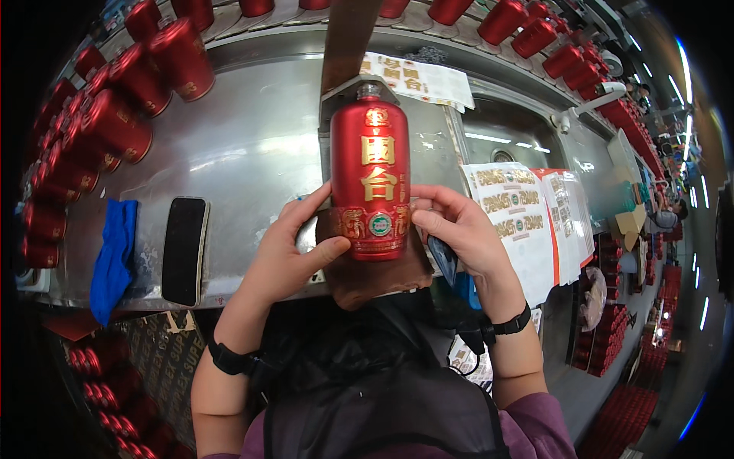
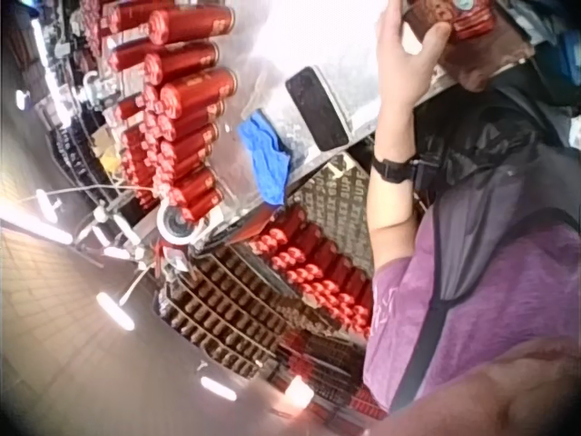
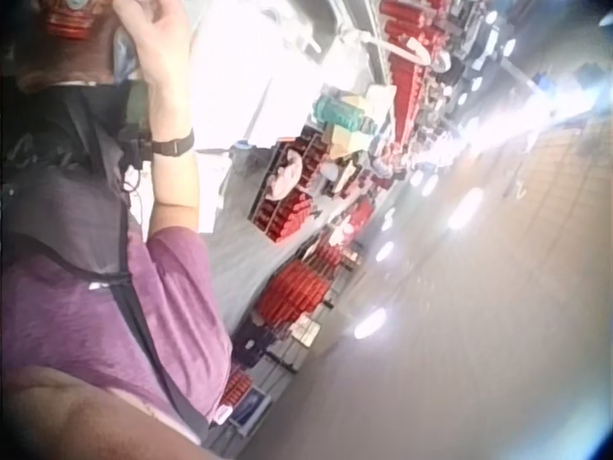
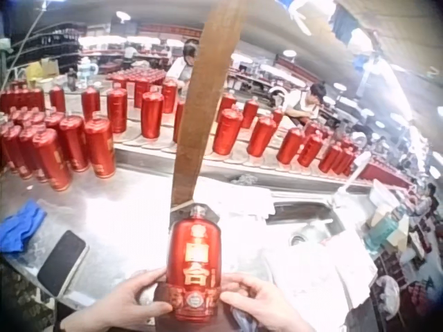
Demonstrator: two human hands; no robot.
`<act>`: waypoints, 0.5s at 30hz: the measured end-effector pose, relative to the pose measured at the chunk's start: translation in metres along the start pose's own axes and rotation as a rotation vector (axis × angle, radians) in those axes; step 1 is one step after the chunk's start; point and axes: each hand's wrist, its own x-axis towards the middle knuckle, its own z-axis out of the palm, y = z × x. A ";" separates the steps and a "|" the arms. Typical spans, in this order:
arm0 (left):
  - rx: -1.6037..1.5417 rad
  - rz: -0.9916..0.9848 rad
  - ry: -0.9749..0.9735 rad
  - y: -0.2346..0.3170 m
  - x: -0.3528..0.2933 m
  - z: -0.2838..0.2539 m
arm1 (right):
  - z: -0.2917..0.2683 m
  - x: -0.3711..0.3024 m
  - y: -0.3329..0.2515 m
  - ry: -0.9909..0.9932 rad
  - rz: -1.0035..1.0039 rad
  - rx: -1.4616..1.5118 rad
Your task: Applying decorative labels and seals to red metal liquor bottles on a production line.
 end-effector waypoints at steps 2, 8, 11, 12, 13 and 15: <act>-0.069 0.015 0.003 0.002 -0.001 -0.003 | -0.002 -0.002 -0.003 -0.009 -0.003 -0.022; -0.395 -0.081 0.018 0.020 0.000 -0.006 | -0.006 -0.005 -0.003 0.006 0.016 -0.032; -0.440 -0.198 0.014 0.018 0.002 -0.008 | -0.009 -0.001 0.001 0.020 0.032 -0.067; -0.439 -0.197 0.019 0.019 0.002 -0.009 | -0.009 -0.001 0.002 0.019 0.027 -0.074; -0.448 -0.187 0.023 0.019 0.002 -0.009 | -0.010 -0.001 0.003 0.017 0.022 -0.081; -0.458 -0.179 0.034 0.019 0.002 -0.010 | -0.012 0.000 0.008 0.028 0.024 -0.125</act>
